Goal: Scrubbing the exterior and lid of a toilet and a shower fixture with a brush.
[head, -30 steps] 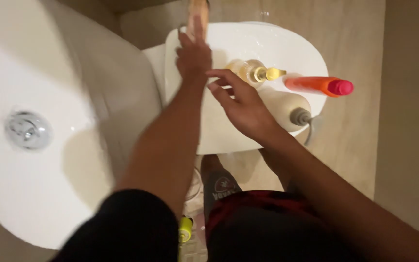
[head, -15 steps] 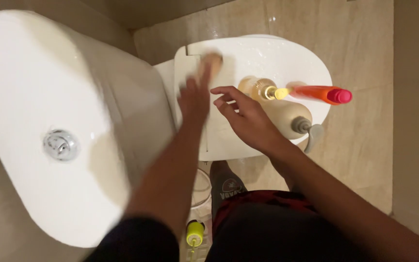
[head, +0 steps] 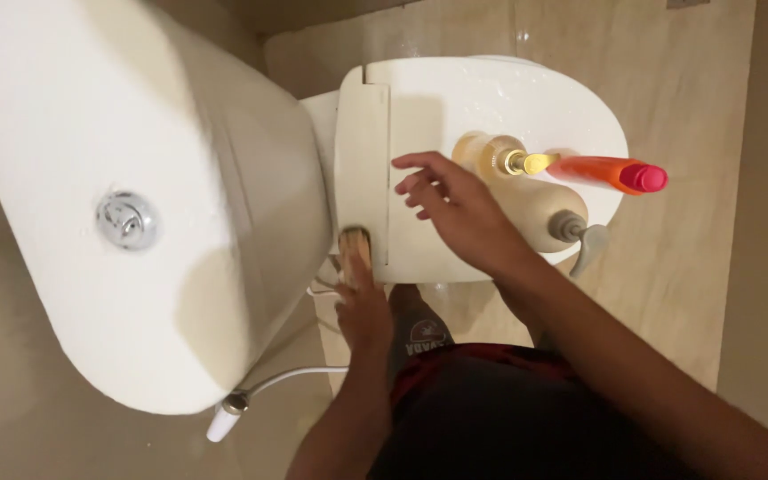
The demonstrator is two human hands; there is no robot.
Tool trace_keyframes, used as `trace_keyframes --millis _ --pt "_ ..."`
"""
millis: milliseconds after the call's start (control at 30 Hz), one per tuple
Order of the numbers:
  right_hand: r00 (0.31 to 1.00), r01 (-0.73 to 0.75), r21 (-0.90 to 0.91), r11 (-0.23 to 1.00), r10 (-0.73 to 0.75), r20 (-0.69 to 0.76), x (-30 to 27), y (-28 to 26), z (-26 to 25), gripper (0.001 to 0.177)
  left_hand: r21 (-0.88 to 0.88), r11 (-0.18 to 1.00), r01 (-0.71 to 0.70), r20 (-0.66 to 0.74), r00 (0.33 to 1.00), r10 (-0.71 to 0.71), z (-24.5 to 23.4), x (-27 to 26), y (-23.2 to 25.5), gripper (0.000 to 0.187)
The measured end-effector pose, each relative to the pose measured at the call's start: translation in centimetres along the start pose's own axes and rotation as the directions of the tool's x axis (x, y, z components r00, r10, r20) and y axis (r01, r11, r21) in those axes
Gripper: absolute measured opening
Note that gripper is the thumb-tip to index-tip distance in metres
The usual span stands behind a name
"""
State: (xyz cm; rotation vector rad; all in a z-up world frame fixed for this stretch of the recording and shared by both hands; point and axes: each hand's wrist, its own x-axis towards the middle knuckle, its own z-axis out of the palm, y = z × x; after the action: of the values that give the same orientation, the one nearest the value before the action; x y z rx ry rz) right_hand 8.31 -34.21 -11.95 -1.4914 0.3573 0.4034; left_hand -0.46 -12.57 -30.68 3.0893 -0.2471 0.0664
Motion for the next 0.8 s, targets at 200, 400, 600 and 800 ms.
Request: trace_keyframes --millis 200,400,600,800 --pt "0.995 -0.088 0.010 0.996 0.087 0.037 -2.1 0.4 1.2 0.033 -0.419 0.848 0.324 0.279 0.935 -0.219 1.2 11.7 3.1 0.086" --pt "0.988 -0.155 0.036 0.987 0.156 0.001 -4.0 0.8 0.4 0.032 -0.036 0.999 -0.019 0.250 0.968 0.028 3.0 0.4 4.1 0.066" --pt "0.987 -0.157 0.025 0.987 0.157 -0.009 -5.9 1.3 0.4 0.032 0.123 0.992 -0.030 0.425 0.905 -0.025 2.5 -2.9 1.3 0.061" --pt "0.991 -0.135 0.061 0.989 0.136 -0.011 -8.5 3.5 -2.4 0.032 -0.051 0.985 0.164 0.415 0.901 -0.128 3.0 6.0 8.4 0.084"
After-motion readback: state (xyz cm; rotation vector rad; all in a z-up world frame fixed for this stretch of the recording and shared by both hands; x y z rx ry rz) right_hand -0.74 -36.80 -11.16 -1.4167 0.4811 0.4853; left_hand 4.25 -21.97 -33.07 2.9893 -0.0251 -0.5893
